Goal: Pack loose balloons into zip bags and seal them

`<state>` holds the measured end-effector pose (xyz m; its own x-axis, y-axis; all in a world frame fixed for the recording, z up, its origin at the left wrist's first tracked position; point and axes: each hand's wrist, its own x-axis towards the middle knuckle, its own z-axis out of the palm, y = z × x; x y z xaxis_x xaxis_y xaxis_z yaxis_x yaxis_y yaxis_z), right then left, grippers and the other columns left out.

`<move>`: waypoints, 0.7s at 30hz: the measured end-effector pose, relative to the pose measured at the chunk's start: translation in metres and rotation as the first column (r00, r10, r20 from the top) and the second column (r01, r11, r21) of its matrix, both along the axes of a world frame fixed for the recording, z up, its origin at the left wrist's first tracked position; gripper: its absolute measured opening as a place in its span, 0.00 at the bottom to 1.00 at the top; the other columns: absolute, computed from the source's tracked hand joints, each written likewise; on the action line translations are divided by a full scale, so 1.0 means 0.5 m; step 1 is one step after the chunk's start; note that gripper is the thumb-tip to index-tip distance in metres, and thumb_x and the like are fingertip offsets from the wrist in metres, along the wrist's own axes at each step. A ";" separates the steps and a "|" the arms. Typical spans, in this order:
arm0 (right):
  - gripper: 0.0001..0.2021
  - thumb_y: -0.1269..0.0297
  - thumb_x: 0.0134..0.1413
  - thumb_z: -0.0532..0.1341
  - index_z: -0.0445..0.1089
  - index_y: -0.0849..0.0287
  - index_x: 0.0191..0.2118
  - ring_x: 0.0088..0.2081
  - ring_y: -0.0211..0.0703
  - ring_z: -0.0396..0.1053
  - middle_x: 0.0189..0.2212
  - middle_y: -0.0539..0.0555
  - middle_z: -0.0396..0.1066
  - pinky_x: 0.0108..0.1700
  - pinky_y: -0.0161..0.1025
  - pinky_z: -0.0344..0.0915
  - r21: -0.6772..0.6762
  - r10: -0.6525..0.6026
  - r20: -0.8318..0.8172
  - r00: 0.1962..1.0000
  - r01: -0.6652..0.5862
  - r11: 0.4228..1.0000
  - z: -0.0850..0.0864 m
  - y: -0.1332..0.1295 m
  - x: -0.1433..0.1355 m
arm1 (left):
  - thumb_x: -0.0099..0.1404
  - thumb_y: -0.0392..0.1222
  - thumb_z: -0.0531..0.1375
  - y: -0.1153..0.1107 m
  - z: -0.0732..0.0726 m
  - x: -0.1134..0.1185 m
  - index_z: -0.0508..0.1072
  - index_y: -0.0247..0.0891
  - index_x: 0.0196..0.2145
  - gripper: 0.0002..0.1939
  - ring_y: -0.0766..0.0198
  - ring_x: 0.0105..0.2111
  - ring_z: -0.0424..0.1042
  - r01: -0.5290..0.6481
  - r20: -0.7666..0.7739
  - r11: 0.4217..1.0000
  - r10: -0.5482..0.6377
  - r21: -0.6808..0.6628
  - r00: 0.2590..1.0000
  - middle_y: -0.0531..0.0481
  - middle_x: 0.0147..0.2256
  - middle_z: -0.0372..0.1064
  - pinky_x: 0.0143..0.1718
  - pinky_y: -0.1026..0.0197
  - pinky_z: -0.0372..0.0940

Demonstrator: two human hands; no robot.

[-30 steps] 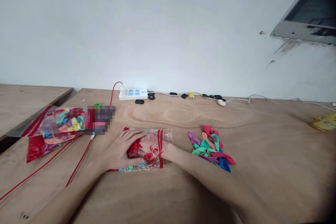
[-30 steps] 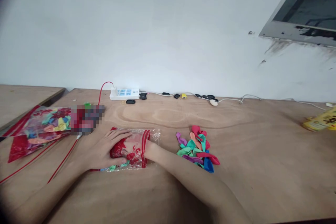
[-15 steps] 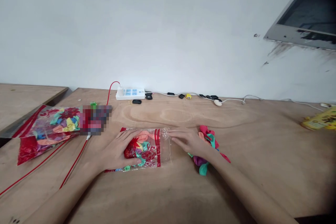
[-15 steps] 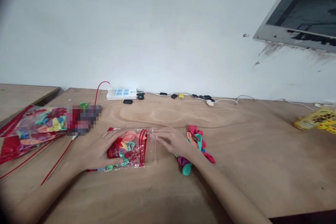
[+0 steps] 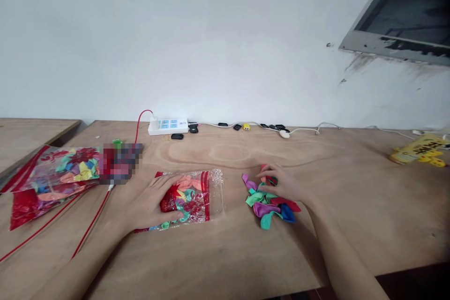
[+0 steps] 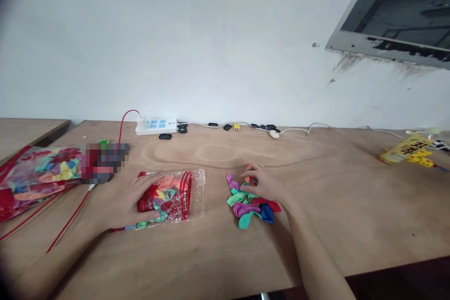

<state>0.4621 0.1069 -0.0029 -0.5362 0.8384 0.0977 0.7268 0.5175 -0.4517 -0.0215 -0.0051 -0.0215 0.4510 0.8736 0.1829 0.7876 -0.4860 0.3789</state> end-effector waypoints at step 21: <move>0.13 0.52 0.67 0.64 0.80 0.55 0.44 0.39 0.46 0.76 0.39 0.55 0.80 0.40 0.42 0.72 -0.142 -0.007 -0.537 0.843 -0.082 0.987 0.013 -0.084 -0.165 | 0.65 0.68 0.66 0.000 0.010 0.004 0.56 0.49 0.73 0.47 0.37 0.66 0.66 -0.004 -0.017 1.000 0.005 0.017 1.000 0.41 0.69 0.63 0.64 0.38 0.64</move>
